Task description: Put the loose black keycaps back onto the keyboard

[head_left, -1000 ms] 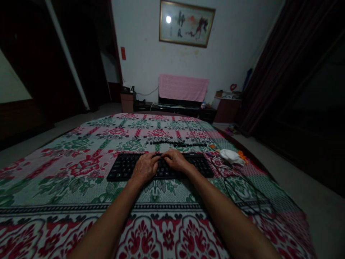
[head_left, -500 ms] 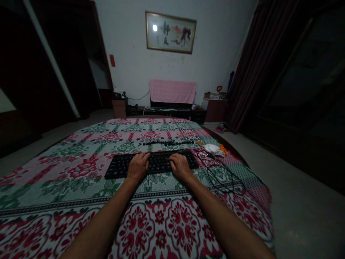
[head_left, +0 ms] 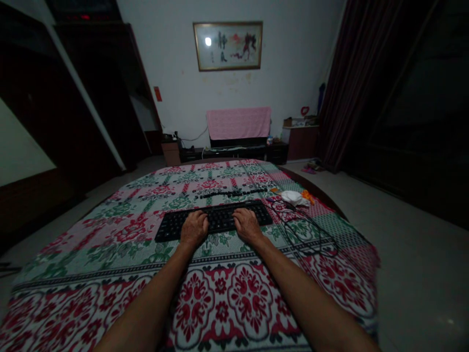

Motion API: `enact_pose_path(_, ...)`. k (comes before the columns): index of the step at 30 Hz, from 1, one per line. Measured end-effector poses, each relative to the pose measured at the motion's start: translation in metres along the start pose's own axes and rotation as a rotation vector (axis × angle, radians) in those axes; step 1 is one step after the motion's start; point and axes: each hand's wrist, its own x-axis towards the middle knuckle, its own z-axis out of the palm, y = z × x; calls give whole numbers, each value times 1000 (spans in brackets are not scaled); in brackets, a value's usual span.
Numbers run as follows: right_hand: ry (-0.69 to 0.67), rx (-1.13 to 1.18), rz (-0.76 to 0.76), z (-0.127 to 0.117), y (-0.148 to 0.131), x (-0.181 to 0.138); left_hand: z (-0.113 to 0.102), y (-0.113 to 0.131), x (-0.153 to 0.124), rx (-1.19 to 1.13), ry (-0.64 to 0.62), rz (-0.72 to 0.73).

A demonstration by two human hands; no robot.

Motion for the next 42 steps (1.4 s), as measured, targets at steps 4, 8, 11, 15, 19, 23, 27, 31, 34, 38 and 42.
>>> enact_pose_path(4,-4,6,0,0,0,-1,0,0,0,-4,-2,-5)
enact_pose_path(8,2,8,3,1,1,-1,3,-2,-1,-39,9,-16)
enact_pose_path(11,1,6,6,2,2,-1,5,-4,-1,-42,15,-20)
enact_pose_path(15,-7,4,6,1,1,-1,6,-5,-1,-46,21,-16)
enact_pose_path(19,11,9,1,2,1,-1,7,-6,-2,-48,35,-17)
enact_pose_path(23,31,20,-20,4,2,0,8,-7,-1,-46,43,-20)
enact_pose_path(27,36,13,-23,4,3,0,7,-7,-2,-40,33,-18)
enact_pose_path(31,31,-2,-20,3,2,-1,9,-9,-2,-49,39,-13)
enact_pose_path(34,44,-5,-18,2,1,-1,12,-11,-2,-53,32,-18)
enact_pose_path(38,151,-29,61,-4,5,3,12,-11,-2,-61,21,-27)
enact_pose_path(42,286,-103,188,-13,22,6,8,-9,-1,-88,17,-51)
